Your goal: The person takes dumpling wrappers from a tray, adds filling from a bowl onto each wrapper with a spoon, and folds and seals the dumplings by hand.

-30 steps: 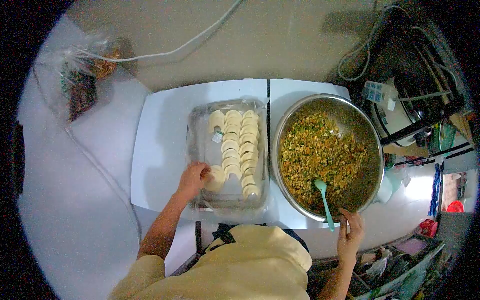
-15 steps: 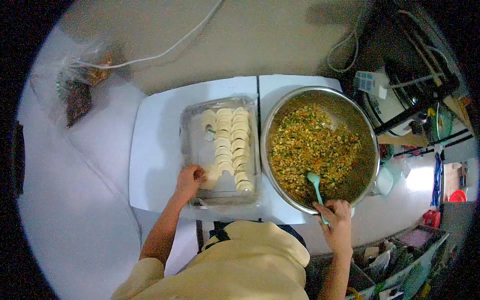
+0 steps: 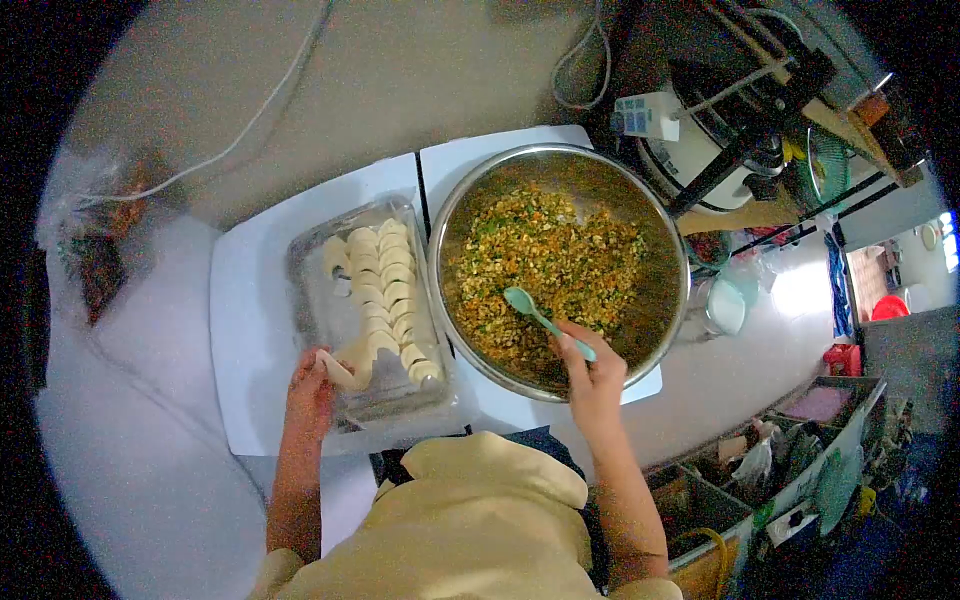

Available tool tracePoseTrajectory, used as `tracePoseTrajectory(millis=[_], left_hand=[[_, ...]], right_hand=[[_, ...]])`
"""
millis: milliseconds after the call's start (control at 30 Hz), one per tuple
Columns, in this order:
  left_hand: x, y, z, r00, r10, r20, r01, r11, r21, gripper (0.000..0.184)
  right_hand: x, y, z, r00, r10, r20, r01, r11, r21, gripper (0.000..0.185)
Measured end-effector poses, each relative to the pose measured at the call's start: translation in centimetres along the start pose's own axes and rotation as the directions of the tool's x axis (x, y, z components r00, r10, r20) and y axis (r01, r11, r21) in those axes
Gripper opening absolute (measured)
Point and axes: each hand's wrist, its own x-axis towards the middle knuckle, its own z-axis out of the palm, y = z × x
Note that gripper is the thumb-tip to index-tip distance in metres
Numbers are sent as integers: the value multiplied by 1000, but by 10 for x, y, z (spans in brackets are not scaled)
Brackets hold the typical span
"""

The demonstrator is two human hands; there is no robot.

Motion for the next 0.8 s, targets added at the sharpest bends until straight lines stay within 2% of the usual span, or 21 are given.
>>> tracePoseTrajectory(millis=[67,100,167,200,267,333,400,467,500,567,633,800], left_hand=[[-8,4,22,994,-94,53,108,918,-382,13],[-6,0,22,994,-91,55,105,917,-385,13],[-3,-11,20,956,-118,269,261,762,-593,17],[-4,-7,26,956,-113,269,258,759,-597,17],[-9,0,40,942,-270,199,335,716,-612,17],[-7,-4,44,948,-238,213,319,744,-587,18],[-6,-5,50,952,-206,226,300,772,-561,20],[-4,-2,60,924,-153,350,331,778,-534,29],[-4,-2,64,924,-152,351,331,777,-536,29],[-5,-2,72,956,-169,239,264,851,-454,38],[-5,0,83,949,-215,231,299,848,-438,38],[-3,5,106,919,-311,242,386,834,-395,42]], right_hand=[[2,1,8,999,-18,29,20,998,-54,24],[2,0,11,998,-5,70,11,996,-93,24],[1,-1,12,989,32,143,-12,990,-140,23],[0,-3,12,989,27,145,-6,990,-143,23],[-2,-9,10,972,59,229,-32,992,-123,25],[-4,-10,6,971,53,234,-26,993,-119,24],[-6,-12,3,973,121,197,-132,990,41,27],[-6,-12,3,968,140,209,-160,983,84,28],[-6,-12,3,963,161,218,-192,973,131,30],[-6,-15,5,959,188,212,-224,961,162,31],[-3,-18,6,955,212,209,-253,947,196,31],[2,-21,1,935,340,98,-346,824,449,32]])
